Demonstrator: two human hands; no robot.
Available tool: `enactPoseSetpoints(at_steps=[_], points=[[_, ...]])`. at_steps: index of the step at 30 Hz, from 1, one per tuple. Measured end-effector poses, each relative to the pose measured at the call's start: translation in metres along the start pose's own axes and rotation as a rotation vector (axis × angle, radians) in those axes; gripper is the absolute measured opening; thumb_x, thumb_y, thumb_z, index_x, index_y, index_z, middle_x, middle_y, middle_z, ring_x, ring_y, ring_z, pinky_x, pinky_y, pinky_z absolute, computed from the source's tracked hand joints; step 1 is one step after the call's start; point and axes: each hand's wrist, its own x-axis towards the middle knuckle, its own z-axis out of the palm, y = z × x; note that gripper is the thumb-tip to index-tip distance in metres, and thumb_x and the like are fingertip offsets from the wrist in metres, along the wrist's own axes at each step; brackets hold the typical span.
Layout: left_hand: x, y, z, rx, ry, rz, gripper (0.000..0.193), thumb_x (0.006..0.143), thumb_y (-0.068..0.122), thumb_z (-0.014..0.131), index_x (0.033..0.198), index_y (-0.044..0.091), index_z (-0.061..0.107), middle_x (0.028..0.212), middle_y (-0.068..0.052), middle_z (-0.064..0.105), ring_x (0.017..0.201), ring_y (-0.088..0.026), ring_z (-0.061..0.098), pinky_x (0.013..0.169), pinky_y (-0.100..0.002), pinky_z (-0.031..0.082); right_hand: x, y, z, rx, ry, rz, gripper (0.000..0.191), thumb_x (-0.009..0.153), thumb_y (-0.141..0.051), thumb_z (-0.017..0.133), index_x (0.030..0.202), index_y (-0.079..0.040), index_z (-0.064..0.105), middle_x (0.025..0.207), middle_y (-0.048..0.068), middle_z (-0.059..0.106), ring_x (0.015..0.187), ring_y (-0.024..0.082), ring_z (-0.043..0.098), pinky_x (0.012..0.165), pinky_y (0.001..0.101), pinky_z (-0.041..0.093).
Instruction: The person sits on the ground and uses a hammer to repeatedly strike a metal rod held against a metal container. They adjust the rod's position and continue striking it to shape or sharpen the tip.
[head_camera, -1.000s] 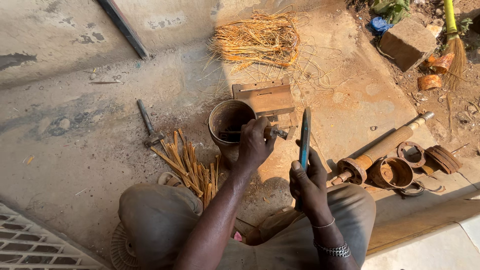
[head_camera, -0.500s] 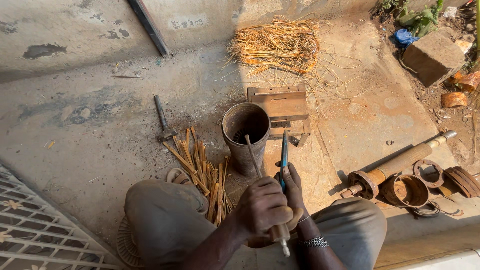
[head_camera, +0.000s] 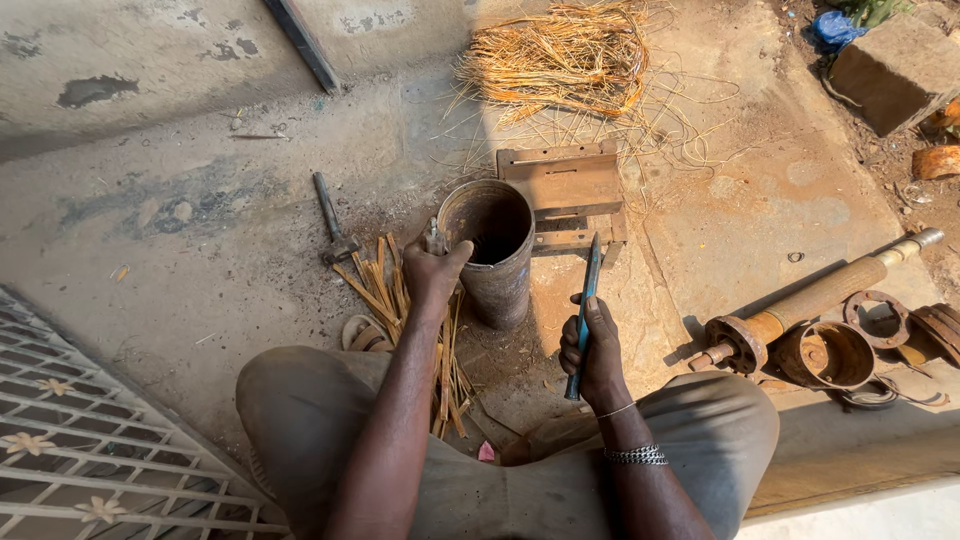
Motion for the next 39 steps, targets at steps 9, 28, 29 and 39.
enactPoseSetpoints(at_steps=[9, 28, 29, 39], points=[[0.007, -0.027, 0.0, -0.127, -0.021, -0.131, 0.018, 0.068, 0.005, 0.068, 0.072, 0.012, 0.052, 0.064, 0.004, 0.045, 0.052, -0.01, 0.046, 0.043, -0.032, 0.042, -0.006, -0.001, -0.012, 0.055, -0.05, -0.023, 0.049, 0.102, -0.053, 0.051, 0.128, -0.012, 0.05, 0.066, -0.001, 0.047, 0.045, 0.008, 0.039, 0.038, 0.0251, 0.031], [0.021, 0.059, -0.035, 0.321, 0.055, 0.505, 0.036, 0.09, 0.026, 0.086, 0.119, 0.008, 0.078, 0.079, 0.001, 0.066, 0.058, -0.013, 0.046, 0.049, -0.029, 0.039, 0.008, 0.017, -0.024, 0.005, 0.06, 0.066, 0.053, 0.103, -0.06, 0.044, 0.125, -0.012, 0.052, 0.064, 0.0, 0.047, 0.044, 0.008, 0.038, 0.038, 0.0257, 0.032], [0.008, 0.078, -0.036, 0.167, 0.01, 0.519, 0.035, 0.093, 0.031, 0.082, 0.121, 0.011, 0.075, 0.083, 0.004, 0.069, 0.061, -0.009, 0.055, 0.052, -0.026, 0.047, 0.01, 0.02, -0.027, -0.014, 0.074, 0.057, 0.055, 0.103, -0.061, 0.043, 0.125, -0.012, 0.052, 0.064, 0.0, 0.047, 0.044, 0.008, 0.039, 0.038, 0.0256, 0.032], [-0.114, 0.131, 0.005, 0.159, -0.639, 1.143, 0.021, 0.089, 0.035, 0.085, 0.097, 0.016, 0.078, 0.071, 0.003, 0.067, 0.074, -0.017, 0.054, 0.065, -0.033, 0.048, 0.052, 0.078, -0.085, -0.135, -0.004, -0.022, 0.046, 0.102, -0.05, 0.046, 0.127, -0.011, 0.051, 0.1, -0.005, 0.067, 0.084, 0.003, 0.066, 0.071, 0.0237, 0.056]])
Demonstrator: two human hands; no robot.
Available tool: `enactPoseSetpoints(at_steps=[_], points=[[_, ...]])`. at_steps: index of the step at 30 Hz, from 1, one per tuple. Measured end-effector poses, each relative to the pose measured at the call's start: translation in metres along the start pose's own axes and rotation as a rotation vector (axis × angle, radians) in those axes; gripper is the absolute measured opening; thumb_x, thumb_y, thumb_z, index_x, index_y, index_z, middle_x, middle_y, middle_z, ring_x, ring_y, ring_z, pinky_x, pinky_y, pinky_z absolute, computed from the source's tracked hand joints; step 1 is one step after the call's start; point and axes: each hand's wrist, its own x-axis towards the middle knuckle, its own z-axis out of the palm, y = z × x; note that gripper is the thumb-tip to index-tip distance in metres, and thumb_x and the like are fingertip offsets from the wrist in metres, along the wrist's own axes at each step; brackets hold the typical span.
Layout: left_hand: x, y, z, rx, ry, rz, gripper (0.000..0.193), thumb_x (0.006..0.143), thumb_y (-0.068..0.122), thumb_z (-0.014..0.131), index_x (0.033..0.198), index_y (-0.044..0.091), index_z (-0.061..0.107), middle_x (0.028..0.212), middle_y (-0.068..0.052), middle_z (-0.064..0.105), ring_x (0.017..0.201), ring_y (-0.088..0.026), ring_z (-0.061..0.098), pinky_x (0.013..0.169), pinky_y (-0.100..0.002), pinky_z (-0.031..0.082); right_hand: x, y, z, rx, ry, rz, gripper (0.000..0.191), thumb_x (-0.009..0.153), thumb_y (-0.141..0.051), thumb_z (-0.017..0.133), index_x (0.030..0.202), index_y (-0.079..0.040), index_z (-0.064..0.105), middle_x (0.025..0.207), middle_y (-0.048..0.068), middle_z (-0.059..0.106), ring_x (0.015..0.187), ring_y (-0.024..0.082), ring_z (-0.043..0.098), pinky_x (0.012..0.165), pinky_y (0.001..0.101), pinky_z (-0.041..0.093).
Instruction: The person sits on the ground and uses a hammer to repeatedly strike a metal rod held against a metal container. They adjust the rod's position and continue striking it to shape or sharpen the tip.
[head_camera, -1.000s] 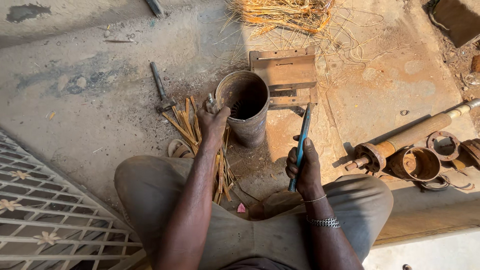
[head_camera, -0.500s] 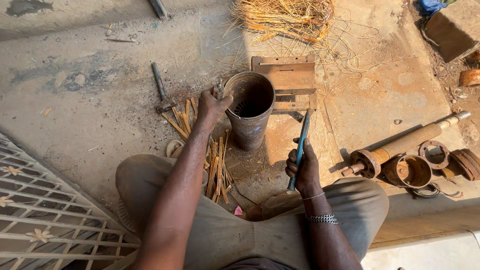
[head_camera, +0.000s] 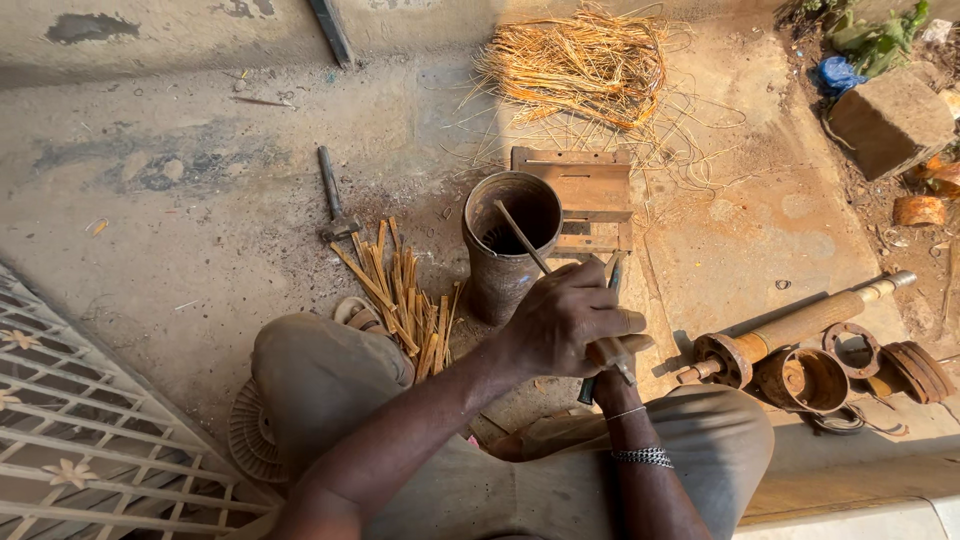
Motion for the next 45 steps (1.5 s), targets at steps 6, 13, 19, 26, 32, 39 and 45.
enactPoseSetpoints(at_steps=[6, 13, 19, 26, 32, 39, 45], points=[[-0.024, -0.067, 0.006, -0.003, -0.016, 0.078, 0.022, 0.081, 0.034, 0.085, 0.094, 0.019, 0.076, 0.07, 0.004, 0.062, 0.077, -0.016, 0.059, 0.074, -0.035, 0.055, -0.035, -0.006, 0.018, 0.068, 0.238, 0.29, 0.045, 0.106, -0.055, 0.043, 0.108, -0.01, 0.046, 0.067, 0.002, 0.051, 0.045, 0.011, 0.038, 0.039, 0.0275, 0.03], [-0.023, -0.092, -0.003, -0.234, 0.017, -0.06, 0.038, 0.084, 0.04, 0.083, 0.082, 0.011, 0.058, 0.074, -0.001, 0.061, 0.073, -0.021, 0.064, 0.064, -0.04, 0.049, -0.049, -0.025, 0.062, 0.002, 0.263, 0.28, 0.039, 0.102, -0.052, 0.044, 0.119, -0.018, 0.055, 0.065, 0.0, 0.048, 0.046, 0.009, 0.037, 0.041, 0.0258, 0.028], [-0.025, -0.088, -0.005, -0.206, -0.008, -0.048, 0.041, 0.085, 0.04, 0.081, 0.074, 0.01, 0.056, 0.067, -0.004, 0.056, 0.064, -0.025, 0.062, 0.057, -0.042, 0.046, -0.055, -0.039, 0.067, 0.116, 0.201, 0.156, 0.044, 0.109, -0.053, 0.044, 0.104, -0.009, 0.042, 0.067, 0.001, 0.046, 0.048, 0.011, 0.037, 0.041, 0.0279, 0.03], [-0.022, -0.099, 0.001, -0.219, 0.118, -0.069, 0.041, 0.091, 0.038, 0.08, 0.075, 0.009, 0.056, 0.065, -0.003, 0.054, 0.06, -0.022, 0.061, 0.055, -0.04, 0.046, -0.122, -0.126, 0.132, -0.021, 0.107, -0.288, 0.039, 0.108, -0.037, 0.039, 0.134, -0.009, 0.046, 0.068, 0.003, 0.043, 0.045, 0.009, 0.036, 0.037, 0.0243, 0.03], [-0.017, -0.11, -0.002, -0.203, 0.128, -0.12, 0.045, 0.09, 0.035, 0.082, 0.069, 0.008, 0.052, 0.062, -0.004, 0.052, 0.055, -0.022, 0.058, 0.054, -0.04, 0.046, -0.16, -0.163, 0.174, -0.052, 0.02, -0.376, 0.047, 0.109, -0.034, 0.039, 0.144, -0.003, 0.044, 0.068, 0.006, 0.047, 0.041, 0.009, 0.037, 0.035, 0.0238, 0.032], [-0.026, -0.102, 0.005, -0.135, 0.115, -0.084, 0.044, 0.093, 0.037, 0.078, 0.07, 0.008, 0.055, 0.063, -0.006, 0.054, 0.061, -0.026, 0.062, 0.056, -0.044, 0.047, -0.183, -0.165, 0.187, -0.363, 0.049, -0.498, 0.057, 0.107, -0.029, 0.044, 0.152, 0.006, 0.039, 0.073, 0.01, 0.054, 0.044, 0.01, 0.042, 0.037, 0.0263, 0.034], [-0.028, -0.105, 0.01, -0.16, 0.155, -0.065, 0.038, 0.095, 0.036, 0.074, 0.074, 0.01, 0.057, 0.067, -0.005, 0.056, 0.064, -0.026, 0.063, 0.059, -0.043, 0.048, -0.178, -0.148, 0.194, -0.488, 0.044, -1.092, 0.064, 0.114, -0.034, 0.043, 0.162, -0.009, 0.009, 0.08, 0.007, 0.059, 0.052, 0.008, 0.046, 0.045, 0.0222, 0.038]])
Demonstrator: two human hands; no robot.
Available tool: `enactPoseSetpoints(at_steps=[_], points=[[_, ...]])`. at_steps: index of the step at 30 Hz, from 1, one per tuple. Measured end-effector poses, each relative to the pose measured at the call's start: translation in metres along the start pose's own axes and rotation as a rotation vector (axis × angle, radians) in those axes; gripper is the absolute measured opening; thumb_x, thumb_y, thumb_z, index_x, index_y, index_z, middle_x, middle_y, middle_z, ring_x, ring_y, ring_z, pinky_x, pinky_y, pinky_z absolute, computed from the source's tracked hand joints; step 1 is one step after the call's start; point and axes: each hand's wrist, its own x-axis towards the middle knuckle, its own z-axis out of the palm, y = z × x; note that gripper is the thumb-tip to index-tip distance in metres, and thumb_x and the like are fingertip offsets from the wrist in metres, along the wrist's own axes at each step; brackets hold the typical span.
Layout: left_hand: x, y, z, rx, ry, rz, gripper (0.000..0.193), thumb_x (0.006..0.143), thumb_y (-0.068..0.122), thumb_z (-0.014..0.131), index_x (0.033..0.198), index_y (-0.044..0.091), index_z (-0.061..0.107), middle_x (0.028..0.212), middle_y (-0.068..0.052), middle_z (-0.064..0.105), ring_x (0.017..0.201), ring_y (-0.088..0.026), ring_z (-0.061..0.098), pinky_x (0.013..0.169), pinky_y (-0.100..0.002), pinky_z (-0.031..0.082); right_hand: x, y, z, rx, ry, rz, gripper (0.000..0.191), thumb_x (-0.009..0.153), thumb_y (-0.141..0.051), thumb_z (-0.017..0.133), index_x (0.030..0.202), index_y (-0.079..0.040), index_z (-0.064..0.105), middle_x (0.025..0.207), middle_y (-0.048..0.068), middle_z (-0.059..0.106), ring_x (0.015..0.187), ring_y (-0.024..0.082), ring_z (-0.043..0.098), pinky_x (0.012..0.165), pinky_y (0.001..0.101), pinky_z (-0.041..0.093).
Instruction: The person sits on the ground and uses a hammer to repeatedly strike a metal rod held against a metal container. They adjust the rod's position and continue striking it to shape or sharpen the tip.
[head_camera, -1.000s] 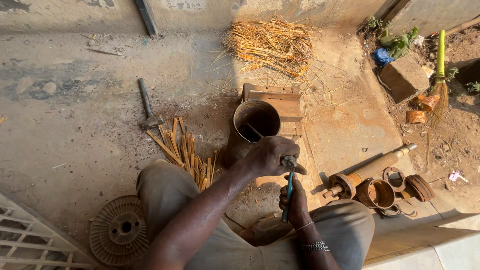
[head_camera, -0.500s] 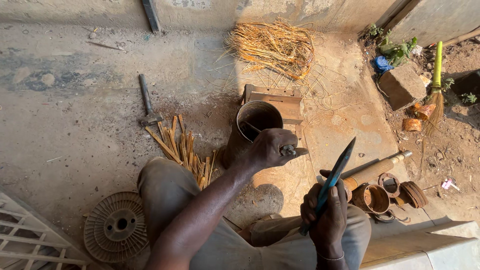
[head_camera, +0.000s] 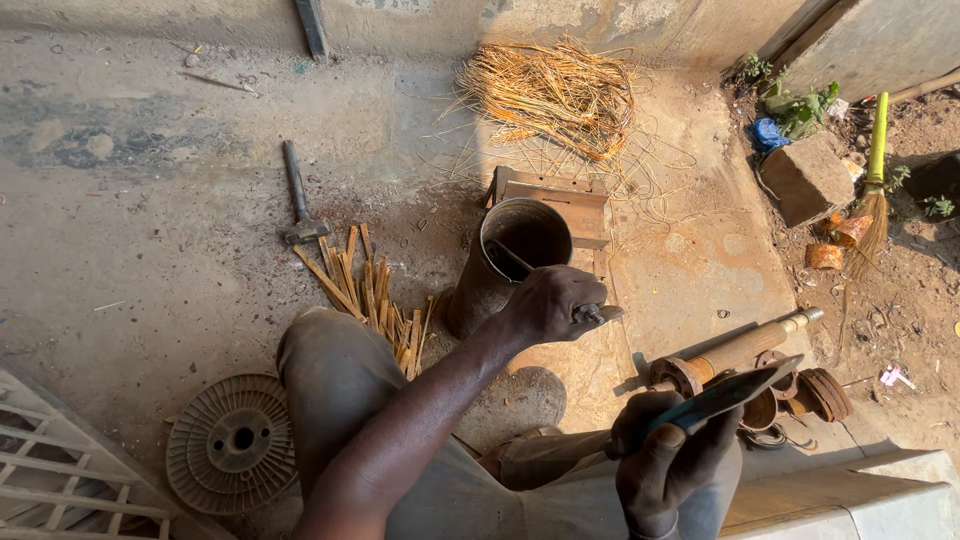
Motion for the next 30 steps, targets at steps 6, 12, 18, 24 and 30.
enactPoseSetpoints(at_steps=[6, 12, 18, 24, 30], points=[[0.002, -0.005, 0.002, -0.007, -0.028, -0.019, 0.042, 0.096, 0.032, 0.074, 0.068, 0.011, 0.052, 0.057, -0.004, 0.051, 0.055, -0.022, 0.061, 0.053, -0.042, 0.046, 0.001, 0.032, -0.012, -0.109, -0.222, 0.505, 0.067, 0.107, -0.019, 0.049, 0.166, -0.004, 0.023, 0.077, 0.007, 0.058, 0.055, 0.007, 0.047, 0.043, 0.0219, 0.04], [0.0, -0.007, 0.007, 0.024, 0.003, -0.014, 0.04, 0.097, 0.029, 0.073, 0.069, 0.011, 0.052, 0.06, -0.002, 0.054, 0.056, -0.02, 0.061, 0.053, -0.041, 0.047, -0.014, 0.037, -0.017, 0.032, -0.096, 0.063, 0.059, 0.113, -0.018, 0.045, 0.165, -0.006, 0.019, 0.09, 0.005, 0.061, 0.059, 0.004, 0.05, 0.045, 0.017, 0.041], [-0.002, -0.009, 0.011, 0.016, -0.003, -0.045, 0.04, 0.096, 0.027, 0.076, 0.068, 0.011, 0.052, 0.059, -0.004, 0.053, 0.055, -0.021, 0.06, 0.055, -0.042, 0.046, -0.009, 0.027, -0.022, 0.053, -0.146, 0.377, 0.062, 0.108, -0.021, 0.048, 0.163, -0.003, 0.026, 0.076, 0.005, 0.06, 0.05, 0.005, 0.048, 0.04, 0.0208, 0.039], [-0.002, -0.009, 0.011, -0.015, 0.032, 0.02, 0.026, 0.091, 0.023, 0.07, 0.074, 0.01, 0.054, 0.063, -0.002, 0.055, 0.061, -0.022, 0.063, 0.057, -0.04, 0.049, -0.009, 0.034, -0.011, -0.088, -0.286, 0.434, 0.067, 0.113, -0.021, 0.05, 0.169, 0.0, 0.021, 0.079, 0.002, 0.049, 0.064, 0.005, 0.043, 0.054, 0.0212, 0.041], [-0.002, -0.012, 0.011, 0.022, -0.02, -0.075, 0.042, 0.1, 0.028, 0.073, 0.067, 0.011, 0.052, 0.058, -0.003, 0.052, 0.053, -0.02, 0.058, 0.053, -0.04, 0.047, -0.016, 0.043, -0.014, 0.117, -0.008, 0.199, 0.068, 0.108, -0.026, 0.049, 0.162, -0.002, 0.017, 0.084, 0.002, 0.06, 0.052, 0.001, 0.048, 0.041, 0.0158, 0.04]])
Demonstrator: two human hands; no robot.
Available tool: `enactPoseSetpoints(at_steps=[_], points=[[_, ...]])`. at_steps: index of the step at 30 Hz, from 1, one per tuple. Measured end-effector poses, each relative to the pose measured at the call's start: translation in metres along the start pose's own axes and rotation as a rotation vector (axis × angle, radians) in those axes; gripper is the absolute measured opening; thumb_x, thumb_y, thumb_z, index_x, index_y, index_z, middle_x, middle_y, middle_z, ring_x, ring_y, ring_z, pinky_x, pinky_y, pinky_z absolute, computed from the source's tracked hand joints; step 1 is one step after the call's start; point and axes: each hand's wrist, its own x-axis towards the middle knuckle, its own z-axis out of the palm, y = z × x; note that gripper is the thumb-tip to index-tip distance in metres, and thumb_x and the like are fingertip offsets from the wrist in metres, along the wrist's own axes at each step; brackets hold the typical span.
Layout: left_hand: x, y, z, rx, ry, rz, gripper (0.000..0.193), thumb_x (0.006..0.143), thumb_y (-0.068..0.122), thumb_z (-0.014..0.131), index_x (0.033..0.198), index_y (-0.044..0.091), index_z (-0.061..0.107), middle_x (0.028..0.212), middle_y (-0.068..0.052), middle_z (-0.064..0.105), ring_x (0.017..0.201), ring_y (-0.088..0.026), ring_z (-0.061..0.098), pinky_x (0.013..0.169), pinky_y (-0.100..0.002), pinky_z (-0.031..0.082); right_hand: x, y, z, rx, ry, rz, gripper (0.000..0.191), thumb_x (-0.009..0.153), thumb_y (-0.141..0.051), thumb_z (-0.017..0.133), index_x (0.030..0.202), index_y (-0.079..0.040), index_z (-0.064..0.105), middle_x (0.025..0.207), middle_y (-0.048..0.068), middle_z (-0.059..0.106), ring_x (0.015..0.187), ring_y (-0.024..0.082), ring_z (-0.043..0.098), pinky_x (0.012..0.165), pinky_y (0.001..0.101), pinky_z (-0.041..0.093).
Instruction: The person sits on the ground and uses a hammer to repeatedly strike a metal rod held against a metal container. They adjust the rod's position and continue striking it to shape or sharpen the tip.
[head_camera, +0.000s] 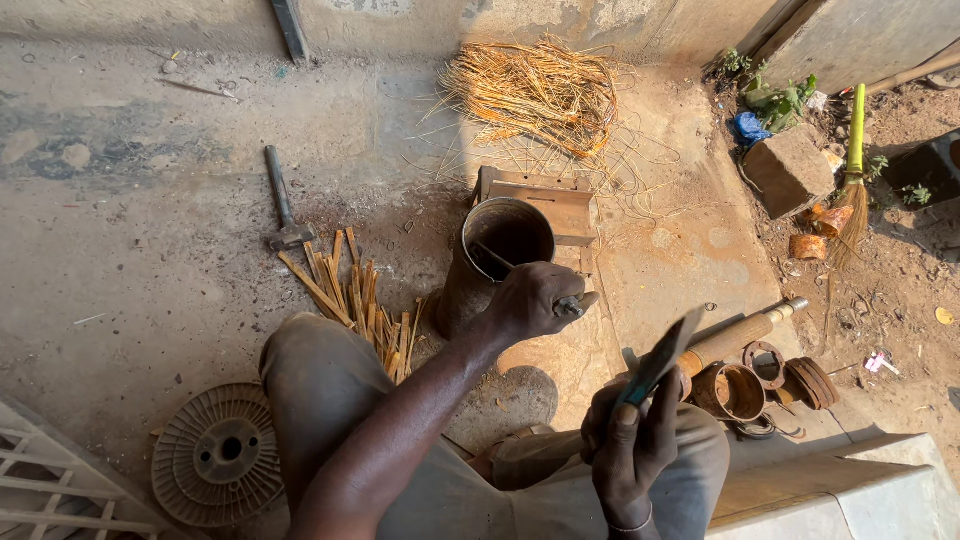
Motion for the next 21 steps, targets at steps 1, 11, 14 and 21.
enactPoseSetpoints(at_steps=[1, 11, 14, 21], points=[[0.0004, -0.0007, 0.0, 0.002, 0.002, 0.007, 0.042, 0.099, 0.028, 0.073, 0.068, 0.011, 0.052, 0.059, -0.003, 0.052, 0.054, -0.02, 0.058, 0.054, -0.04, 0.047, -0.0006, 0.0017, 0.0003, -0.097, -0.047, -0.053, 0.066, 0.111, -0.024, 0.048, 0.164, -0.002, 0.017, 0.082, 0.0, 0.059, 0.056, 0.002, 0.048, 0.045, 0.0165, 0.041], [0.0012, -0.0009, 0.0, -0.004, 0.032, 0.047, 0.041, 0.096, 0.025, 0.076, 0.068, 0.01, 0.05, 0.059, -0.003, 0.054, 0.054, -0.02, 0.058, 0.052, -0.04, 0.046, 0.0027, 0.0072, 0.0004, -0.175, -0.077, -0.137, 0.06, 0.114, -0.02, 0.047, 0.165, -0.001, 0.021, 0.072, -0.002, 0.055, 0.057, 0.002, 0.048, 0.05, 0.0185, 0.041], [0.0013, -0.001, -0.0007, -0.006, 0.044, 0.109, 0.031, 0.09, 0.02, 0.074, 0.071, 0.009, 0.051, 0.062, -0.003, 0.055, 0.058, -0.021, 0.06, 0.054, -0.039, 0.047, -0.0003, 0.0055, -0.0002, -0.25, -0.181, 0.16, 0.063, 0.11, -0.017, 0.049, 0.165, 0.0, 0.023, 0.073, 0.0, 0.053, 0.06, 0.004, 0.047, 0.051, 0.0206, 0.041], [0.0021, 0.0025, -0.0033, -0.017, 0.049, 0.072, 0.037, 0.094, 0.019, 0.078, 0.07, 0.01, 0.051, 0.061, -0.003, 0.054, 0.056, -0.021, 0.059, 0.053, -0.039, 0.046, 0.005, 0.0039, 0.0006, -0.306, -0.108, -0.238, 0.058, 0.116, -0.018, 0.045, 0.165, -0.001, 0.019, 0.079, -0.002, 0.055, 0.065, 0.003, 0.048, 0.056, 0.0206, 0.043]])
